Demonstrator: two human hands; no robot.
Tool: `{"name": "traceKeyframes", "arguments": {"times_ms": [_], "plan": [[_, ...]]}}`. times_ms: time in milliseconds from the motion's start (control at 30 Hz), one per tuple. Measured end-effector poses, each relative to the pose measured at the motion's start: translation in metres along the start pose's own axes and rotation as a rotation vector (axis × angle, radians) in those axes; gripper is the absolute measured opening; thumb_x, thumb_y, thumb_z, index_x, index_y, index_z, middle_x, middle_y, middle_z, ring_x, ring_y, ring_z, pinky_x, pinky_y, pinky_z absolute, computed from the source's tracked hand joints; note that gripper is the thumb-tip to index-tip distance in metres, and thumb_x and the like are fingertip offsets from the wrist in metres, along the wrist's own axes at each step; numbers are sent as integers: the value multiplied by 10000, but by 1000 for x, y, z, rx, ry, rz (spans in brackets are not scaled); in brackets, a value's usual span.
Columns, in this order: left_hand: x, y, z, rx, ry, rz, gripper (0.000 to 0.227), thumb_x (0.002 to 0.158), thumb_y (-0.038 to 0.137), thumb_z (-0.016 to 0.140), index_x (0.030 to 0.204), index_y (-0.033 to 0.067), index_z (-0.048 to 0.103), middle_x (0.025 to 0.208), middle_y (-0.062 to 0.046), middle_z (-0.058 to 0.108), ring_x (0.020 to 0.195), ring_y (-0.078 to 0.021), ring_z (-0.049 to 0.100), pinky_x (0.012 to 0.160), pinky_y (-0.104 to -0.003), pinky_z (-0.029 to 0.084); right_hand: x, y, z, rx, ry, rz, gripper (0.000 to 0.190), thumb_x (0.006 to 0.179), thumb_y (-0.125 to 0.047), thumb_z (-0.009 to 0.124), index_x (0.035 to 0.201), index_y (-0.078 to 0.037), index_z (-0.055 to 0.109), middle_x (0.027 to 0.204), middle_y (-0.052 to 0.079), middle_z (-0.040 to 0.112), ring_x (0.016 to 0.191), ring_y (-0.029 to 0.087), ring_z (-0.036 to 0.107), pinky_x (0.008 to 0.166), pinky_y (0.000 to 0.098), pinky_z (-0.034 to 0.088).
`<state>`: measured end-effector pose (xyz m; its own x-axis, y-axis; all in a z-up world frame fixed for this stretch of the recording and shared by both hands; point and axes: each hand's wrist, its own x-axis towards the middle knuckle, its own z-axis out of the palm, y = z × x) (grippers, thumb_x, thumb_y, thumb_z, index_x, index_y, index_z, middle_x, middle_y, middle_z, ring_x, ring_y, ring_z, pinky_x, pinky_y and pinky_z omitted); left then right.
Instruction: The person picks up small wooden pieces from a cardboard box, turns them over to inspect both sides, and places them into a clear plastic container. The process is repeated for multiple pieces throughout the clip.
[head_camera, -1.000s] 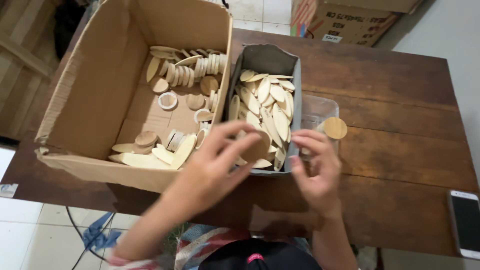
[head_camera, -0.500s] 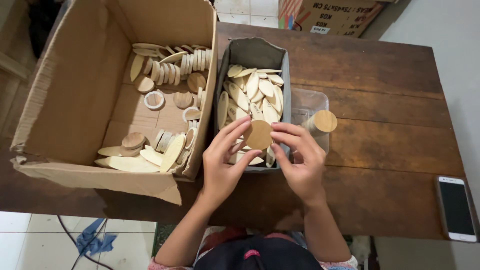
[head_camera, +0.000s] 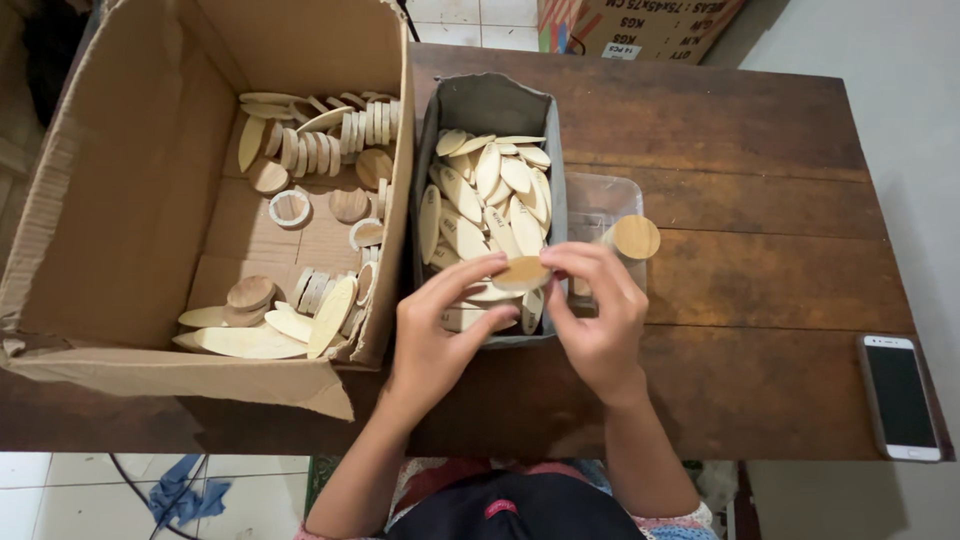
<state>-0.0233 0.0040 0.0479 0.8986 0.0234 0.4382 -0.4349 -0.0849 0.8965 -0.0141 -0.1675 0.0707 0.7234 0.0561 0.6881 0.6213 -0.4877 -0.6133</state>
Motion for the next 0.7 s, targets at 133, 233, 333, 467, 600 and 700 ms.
{"name": "traceKeyframes", "arguments": {"times_ms": [133, 233, 333, 467, 600, 700], "plan": [[7, 1, 1, 128, 117, 82, 212, 826, -29, 820, 1002, 84, 796, 968, -88, 784, 893, -263, 777, 730, -311, 661, 0, 6, 0, 0, -11, 48, 201, 914, 96, 686, 1055, -33, 751, 970, 113, 723, 831, 254, 720, 736, 341, 626], [7, 0, 2, 167, 179, 128, 192, 827, -33, 828, 964, 98, 800, 919, -52, 786, 827, -211, 776, 689, -273, 663, -3, 6, 2, 6, -8, 64, 180, 915, 76, 713, 1056, -27, 756, 950, 116, 722, 819, 248, 719, 730, 329, 626], [6, -2, 2, 177, 196, 134, 187, 829, -35, 827, 954, 99, 796, 916, -41, 789, 821, -200, 774, 685, -268, 658, -4, 7, 3, 4, -10, 93, 188, 902, 75, 728, 1048, -38, 762, 929, 109, 718, 815, 255, 731, 745, 342, 632], [4, -3, 1, 131, 182, 113, 177, 870, -34, 780, 1005, 81, 777, 960, -73, 782, 853, -245, 776, 699, -302, 648, -5, 6, 5, 66, -22, 165, 170, 924, 37, 730, 1081, -26, 748, 931, 119, 711, 816, 238, 729, 749, 350, 629], [-4, -7, 6, 10, 180, 35, 261, 904, -34, 742, 1154, 38, 716, 1074, -132, 754, 895, -312, 780, 721, -372, 654, -16, 14, 10, 225, 1, 344, 243, 976, -10, 679, 1219, -4, 681, 972, 131, 671, 863, 167, 679, 789, 347, 630], [-5, -2, 7, -77, 136, 9, 313, 886, -62, 746, 1185, 18, 707, 1136, -148, 725, 923, -323, 780, 734, -369, 655, -13, 14, 9, 228, 8, 351, 211, 984, -22, 679, 1192, -5, 712, 916, 151, 684, 774, 179, 697, 733, 352, 640]]}}
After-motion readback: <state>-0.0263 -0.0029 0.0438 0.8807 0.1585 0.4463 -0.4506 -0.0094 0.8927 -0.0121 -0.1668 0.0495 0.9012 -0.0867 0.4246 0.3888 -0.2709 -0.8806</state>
